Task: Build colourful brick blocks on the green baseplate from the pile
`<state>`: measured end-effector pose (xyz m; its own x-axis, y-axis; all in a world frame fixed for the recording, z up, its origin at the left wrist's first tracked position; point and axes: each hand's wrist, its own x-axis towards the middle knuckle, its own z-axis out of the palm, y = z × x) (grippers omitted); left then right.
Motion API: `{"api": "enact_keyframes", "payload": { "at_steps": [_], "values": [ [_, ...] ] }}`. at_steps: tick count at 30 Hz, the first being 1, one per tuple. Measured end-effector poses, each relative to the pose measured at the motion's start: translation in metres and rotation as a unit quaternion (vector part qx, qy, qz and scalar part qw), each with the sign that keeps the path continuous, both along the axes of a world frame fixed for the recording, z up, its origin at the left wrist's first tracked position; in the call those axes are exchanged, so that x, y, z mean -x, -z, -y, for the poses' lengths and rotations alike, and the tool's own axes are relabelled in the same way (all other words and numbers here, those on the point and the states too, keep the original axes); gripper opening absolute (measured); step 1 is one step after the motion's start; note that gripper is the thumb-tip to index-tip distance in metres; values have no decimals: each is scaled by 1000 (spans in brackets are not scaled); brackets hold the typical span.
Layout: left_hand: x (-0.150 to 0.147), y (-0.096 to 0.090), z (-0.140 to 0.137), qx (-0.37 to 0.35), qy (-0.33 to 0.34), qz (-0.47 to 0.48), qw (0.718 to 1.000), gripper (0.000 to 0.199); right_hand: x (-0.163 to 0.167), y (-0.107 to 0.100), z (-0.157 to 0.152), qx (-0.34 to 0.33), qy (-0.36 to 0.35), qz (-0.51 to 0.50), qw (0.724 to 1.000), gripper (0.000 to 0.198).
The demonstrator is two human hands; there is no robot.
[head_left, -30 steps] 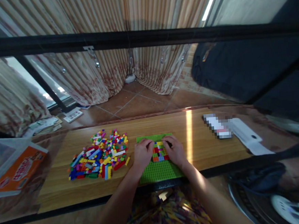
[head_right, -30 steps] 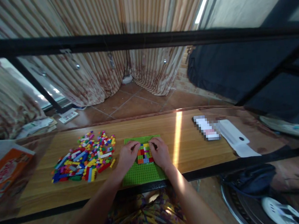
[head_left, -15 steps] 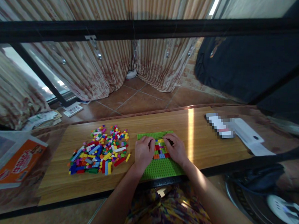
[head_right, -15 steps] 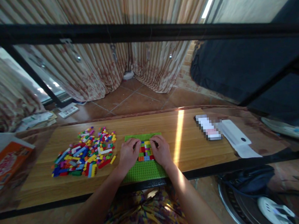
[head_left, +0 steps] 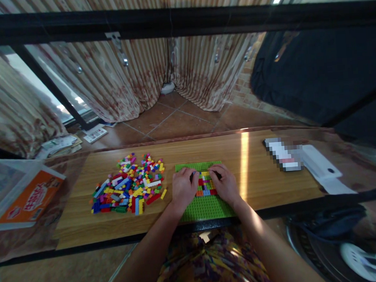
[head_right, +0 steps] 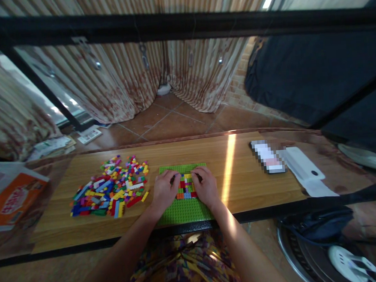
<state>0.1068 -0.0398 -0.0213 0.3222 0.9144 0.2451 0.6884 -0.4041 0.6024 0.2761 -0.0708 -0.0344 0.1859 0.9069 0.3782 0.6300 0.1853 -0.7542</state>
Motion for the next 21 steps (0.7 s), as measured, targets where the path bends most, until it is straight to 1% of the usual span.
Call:
{"api": "enact_keyframes", "payload": {
  "at_steps": [8, 16, 21],
  "values": [
    [-1, -2, 0, -6, 1, -4, 1000, 23, 1, -2, 0, 1, 6, 7, 1000, 21],
    [-1, 4, 0, -13, -19, 11, 1000, 21, 1, -1, 0, 1, 3, 2, 1000, 23],
    [-1, 4, 0, -16, -20, 9, 1000, 19, 0, 0, 0, 2, 3, 4, 1000, 23]
  ]
}}
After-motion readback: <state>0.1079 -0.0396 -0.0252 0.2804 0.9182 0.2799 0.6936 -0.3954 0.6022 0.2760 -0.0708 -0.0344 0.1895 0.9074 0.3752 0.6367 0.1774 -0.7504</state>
